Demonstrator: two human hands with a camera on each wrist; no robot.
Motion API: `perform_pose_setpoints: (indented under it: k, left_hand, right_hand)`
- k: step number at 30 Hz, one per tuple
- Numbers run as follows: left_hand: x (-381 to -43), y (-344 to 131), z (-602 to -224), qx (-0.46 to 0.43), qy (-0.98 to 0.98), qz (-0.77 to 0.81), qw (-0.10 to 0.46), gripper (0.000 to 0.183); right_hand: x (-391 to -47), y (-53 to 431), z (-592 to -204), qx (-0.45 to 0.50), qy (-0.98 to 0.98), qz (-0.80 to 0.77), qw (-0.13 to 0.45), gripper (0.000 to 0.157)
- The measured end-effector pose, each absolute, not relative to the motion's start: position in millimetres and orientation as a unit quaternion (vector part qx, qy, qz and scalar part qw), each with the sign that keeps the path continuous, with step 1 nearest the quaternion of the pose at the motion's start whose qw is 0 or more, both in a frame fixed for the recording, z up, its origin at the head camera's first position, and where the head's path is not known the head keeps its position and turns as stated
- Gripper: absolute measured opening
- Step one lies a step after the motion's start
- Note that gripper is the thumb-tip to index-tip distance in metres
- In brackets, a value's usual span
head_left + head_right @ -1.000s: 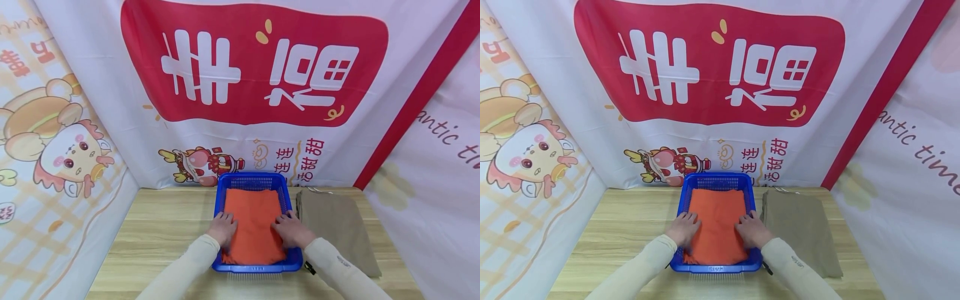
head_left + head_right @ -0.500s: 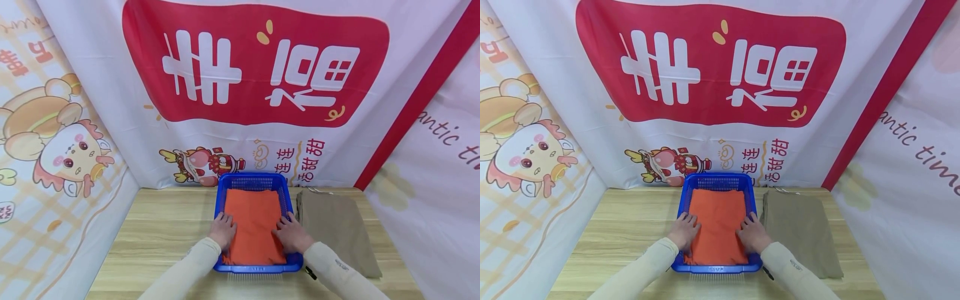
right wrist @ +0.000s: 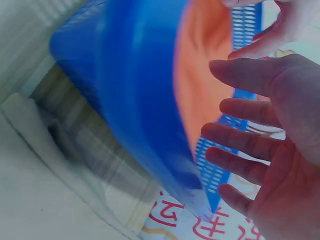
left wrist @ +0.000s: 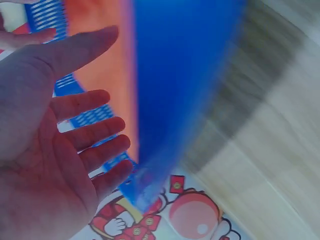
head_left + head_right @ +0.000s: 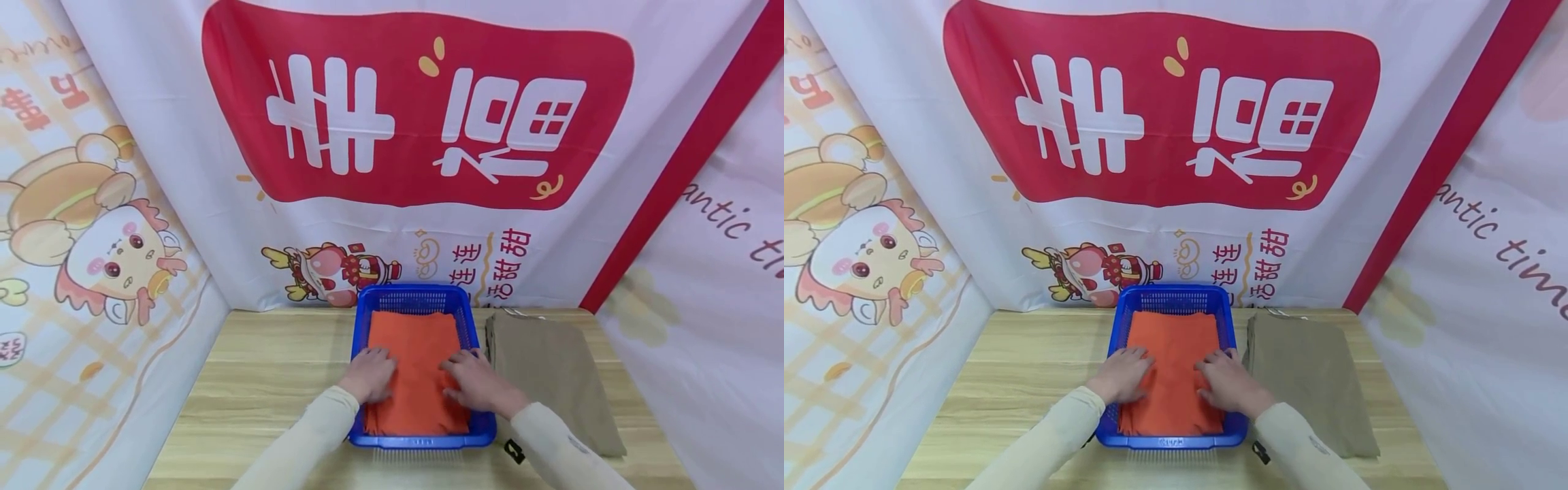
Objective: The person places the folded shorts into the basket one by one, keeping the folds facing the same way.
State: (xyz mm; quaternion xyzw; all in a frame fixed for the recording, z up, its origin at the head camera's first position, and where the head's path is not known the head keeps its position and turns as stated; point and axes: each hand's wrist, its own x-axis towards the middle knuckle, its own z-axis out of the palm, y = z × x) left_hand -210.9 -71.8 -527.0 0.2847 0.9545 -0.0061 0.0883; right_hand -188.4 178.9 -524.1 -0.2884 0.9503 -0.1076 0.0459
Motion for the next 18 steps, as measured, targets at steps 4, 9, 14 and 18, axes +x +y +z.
perform_pose_setpoints:
  k: [4, 9, 14, 18]
  left_hand:
    - [-209.0, -62.3, -514.2, 0.275, 0.954, 0.070, 0.101, 0.056]
    - [-203.0, -45.8, -502.5, 0.268, 0.949, 0.130, 0.106, 0.062]
    - [-195.4, -24.7, -499.5, 0.249, 0.944, 0.183, 0.113, 0.066]
    - [-188.8, -4.8, -498.5, 0.227, 0.939, 0.228, 0.124, 0.069]
  right_hand:
    - [-185.4, 185.7, -512.5, -0.282, 0.950, -0.133, 0.010, 0.035]
    - [-183.8, 203.5, -504.1, -0.265, 0.950, -0.162, -0.034, 0.033]
    - [-180.0, 228.3, -499.9, -0.192, 0.959, -0.205, -0.035, 0.036]
    - [-176.6, 252.8, -501.4, -0.146, 0.959, -0.236, -0.052, 0.039]
